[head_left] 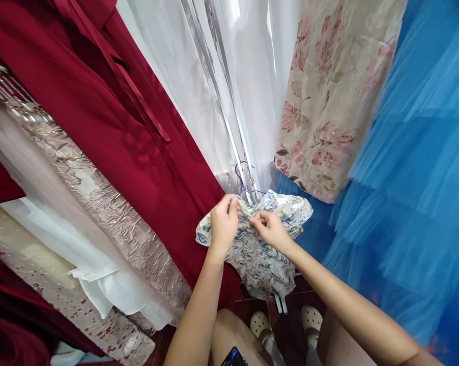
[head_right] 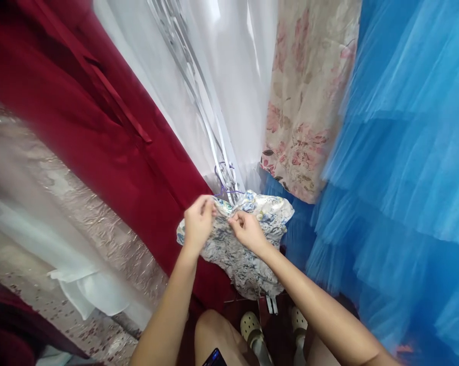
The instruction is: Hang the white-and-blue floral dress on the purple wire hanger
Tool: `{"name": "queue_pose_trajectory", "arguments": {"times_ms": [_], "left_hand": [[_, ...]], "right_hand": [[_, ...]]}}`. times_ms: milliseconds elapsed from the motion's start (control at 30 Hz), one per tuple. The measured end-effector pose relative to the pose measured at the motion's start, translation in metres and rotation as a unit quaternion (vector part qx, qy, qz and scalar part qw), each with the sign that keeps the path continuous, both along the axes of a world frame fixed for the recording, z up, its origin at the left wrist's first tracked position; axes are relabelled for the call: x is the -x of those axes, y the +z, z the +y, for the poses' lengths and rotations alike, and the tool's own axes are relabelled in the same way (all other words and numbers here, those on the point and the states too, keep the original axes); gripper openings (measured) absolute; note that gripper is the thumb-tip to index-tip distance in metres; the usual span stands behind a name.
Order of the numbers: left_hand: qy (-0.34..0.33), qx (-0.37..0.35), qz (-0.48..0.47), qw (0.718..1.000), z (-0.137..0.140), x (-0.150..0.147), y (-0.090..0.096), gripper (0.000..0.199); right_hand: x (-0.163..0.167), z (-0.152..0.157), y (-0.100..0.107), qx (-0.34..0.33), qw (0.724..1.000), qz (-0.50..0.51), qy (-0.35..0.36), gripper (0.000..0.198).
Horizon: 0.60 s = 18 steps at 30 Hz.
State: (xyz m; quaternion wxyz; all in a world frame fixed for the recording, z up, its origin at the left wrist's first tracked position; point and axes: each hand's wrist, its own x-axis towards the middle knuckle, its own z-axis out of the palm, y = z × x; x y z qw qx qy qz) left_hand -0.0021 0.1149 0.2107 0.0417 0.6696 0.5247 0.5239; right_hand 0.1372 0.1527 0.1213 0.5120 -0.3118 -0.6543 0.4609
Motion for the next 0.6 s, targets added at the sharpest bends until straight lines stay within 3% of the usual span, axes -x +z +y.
{"name": "queue_pose_trajectory", "arguments": {"times_ms": [100, 167, 200, 233, 300, 467, 600], "left_hand": [[0.062, -0.059, -0.109, 0.990, 0.008, 0.034, 0.005, 0.021], [0.080, -0.037, -0.217, 0.972, 0.016, 0.067, -0.003, 0.018], [0.095, -0.015, -0.309, 0.946, 0.021, 0.082, -0.012, 0.016], [0.132, 0.000, -0.421, 0.898, 0.025, 0.096, -0.024, 0.013], [0.165, 0.040, -0.494, 0.853, 0.031, 0.114, -0.052, 0.017], [0.161, 0.150, -0.539, 0.813, 0.033, 0.107, -0.126, 0.016], [0.112, 0.193, -0.500, 0.837, 0.024, 0.077, -0.167, 0.017]], "right_hand": [[-0.004, -0.009, -0.025, 0.016, 0.999, -0.026, 0.019, 0.031], [-0.011, -0.017, -0.039, 0.032, 0.998, -0.043, 0.044, 0.031], [-0.015, -0.021, -0.045, 0.041, 0.996, -0.053, 0.058, 0.031], [-0.018, -0.026, -0.051, 0.050, 0.994, -0.063, 0.073, 0.032], [-0.024, -0.034, -0.063, 0.068, 0.989, -0.084, 0.103, 0.032], [-0.038, -0.047, -0.089, 0.113, 0.975, -0.112, 0.158, 0.032], [-0.057, -0.052, -0.111, 0.144, 0.964, -0.141, 0.174, 0.032]]}}
